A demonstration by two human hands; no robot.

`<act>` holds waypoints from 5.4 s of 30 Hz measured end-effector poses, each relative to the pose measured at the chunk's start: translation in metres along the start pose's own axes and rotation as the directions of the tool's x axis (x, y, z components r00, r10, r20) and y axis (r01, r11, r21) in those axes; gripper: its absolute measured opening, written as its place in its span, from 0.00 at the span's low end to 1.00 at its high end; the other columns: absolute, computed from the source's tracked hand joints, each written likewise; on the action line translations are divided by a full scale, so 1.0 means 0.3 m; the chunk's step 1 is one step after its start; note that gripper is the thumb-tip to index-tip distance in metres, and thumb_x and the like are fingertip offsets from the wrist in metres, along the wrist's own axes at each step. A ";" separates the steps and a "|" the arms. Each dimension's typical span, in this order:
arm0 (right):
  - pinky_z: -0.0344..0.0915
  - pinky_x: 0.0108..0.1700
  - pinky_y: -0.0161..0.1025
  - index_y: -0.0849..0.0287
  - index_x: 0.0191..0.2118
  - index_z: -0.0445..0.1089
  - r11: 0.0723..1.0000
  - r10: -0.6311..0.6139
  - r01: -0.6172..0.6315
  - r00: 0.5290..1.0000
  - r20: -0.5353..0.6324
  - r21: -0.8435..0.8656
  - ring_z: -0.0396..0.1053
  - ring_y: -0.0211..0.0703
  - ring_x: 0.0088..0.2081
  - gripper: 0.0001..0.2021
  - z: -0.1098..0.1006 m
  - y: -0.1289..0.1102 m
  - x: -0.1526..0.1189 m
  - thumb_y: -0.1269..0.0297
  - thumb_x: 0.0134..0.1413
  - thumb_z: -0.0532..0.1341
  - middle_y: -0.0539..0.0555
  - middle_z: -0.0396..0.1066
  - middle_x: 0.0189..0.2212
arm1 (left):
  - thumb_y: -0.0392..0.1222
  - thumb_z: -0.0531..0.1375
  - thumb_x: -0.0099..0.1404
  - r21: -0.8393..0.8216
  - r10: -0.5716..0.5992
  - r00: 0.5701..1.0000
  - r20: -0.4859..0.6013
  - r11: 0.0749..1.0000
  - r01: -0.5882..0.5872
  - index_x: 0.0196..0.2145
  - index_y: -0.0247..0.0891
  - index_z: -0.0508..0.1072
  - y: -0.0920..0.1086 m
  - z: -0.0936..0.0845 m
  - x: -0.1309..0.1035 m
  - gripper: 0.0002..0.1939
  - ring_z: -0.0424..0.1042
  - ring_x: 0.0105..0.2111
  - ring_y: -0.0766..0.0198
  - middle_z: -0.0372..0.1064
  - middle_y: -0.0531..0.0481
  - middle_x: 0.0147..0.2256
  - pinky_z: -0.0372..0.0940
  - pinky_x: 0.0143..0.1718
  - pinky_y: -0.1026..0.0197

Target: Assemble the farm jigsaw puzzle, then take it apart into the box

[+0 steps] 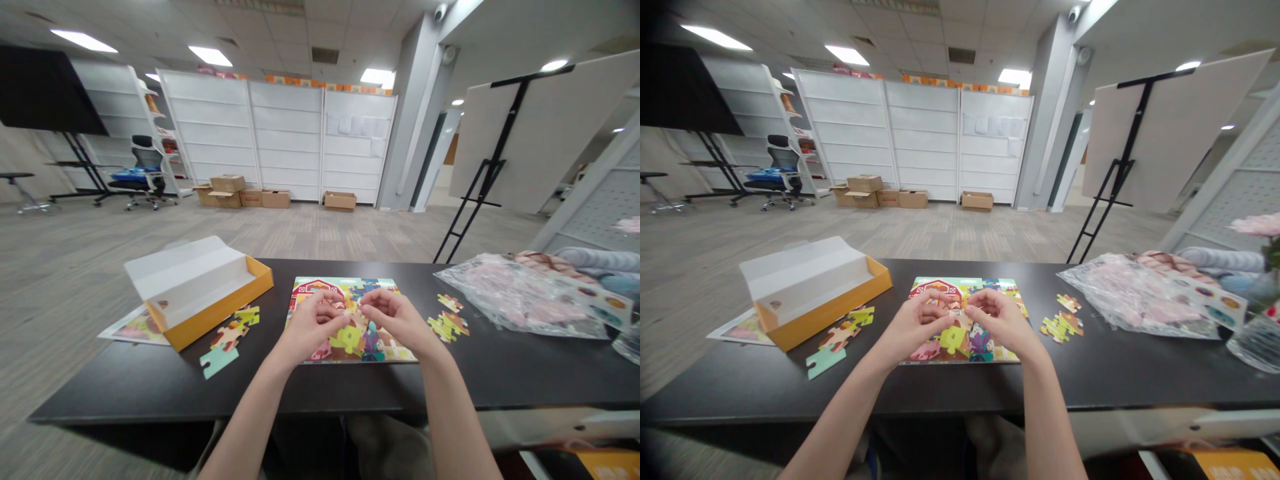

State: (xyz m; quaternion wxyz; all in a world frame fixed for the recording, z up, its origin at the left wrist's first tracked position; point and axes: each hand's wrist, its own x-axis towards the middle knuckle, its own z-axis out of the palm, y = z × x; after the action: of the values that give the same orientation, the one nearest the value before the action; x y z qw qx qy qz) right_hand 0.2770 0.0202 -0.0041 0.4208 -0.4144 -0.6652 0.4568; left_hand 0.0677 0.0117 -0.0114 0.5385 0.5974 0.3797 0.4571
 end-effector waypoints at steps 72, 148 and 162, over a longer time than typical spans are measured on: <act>0.72 0.35 0.39 0.59 0.37 0.76 0.934 0.040 -0.080 0.992 -0.123 -0.349 0.75 0.43 0.32 0.13 -0.067 0.138 0.027 0.55 0.49 0.66 0.55 0.78 0.33 | 0.38 0.54 0.71 0.892 0.157 0.955 0.251 0.345 -0.291 0.42 0.39 0.74 -0.054 -0.069 -0.046 0.09 0.71 0.48 0.54 0.75 0.43 0.45 0.66 0.51 0.53; 0.63 0.32 0.34 0.59 0.35 0.78 0.768 0.153 -0.140 0.988 -0.034 -0.625 0.68 0.38 0.28 0.09 -0.104 0.110 -0.011 0.70 0.52 0.60 0.52 0.78 0.30 | 0.47 0.50 0.75 0.887 0.115 0.933 0.341 0.291 -0.360 0.59 0.41 0.66 -0.090 0.105 -0.031 0.19 0.61 0.60 0.49 0.68 0.46 0.60 0.59 0.59 0.42; 0.62 0.34 0.34 0.58 0.34 0.79 0.701 0.140 -0.137 0.989 -0.053 -0.700 0.70 0.40 0.29 0.10 -0.093 0.093 -0.010 0.72 0.52 0.60 0.52 0.77 0.29 | 0.44 0.52 0.73 0.892 0.093 0.934 0.344 0.279 -0.356 0.51 0.40 0.72 -0.064 0.116 -0.028 0.14 0.64 0.57 0.48 0.71 0.45 0.55 0.61 0.57 0.43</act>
State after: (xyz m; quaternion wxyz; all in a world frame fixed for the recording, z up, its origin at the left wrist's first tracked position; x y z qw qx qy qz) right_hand 0.3089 0.0313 -0.0249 0.1954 -0.5908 -0.7565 0.2015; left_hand 0.0993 -0.0039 -0.0317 0.0556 0.8925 0.4219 0.1496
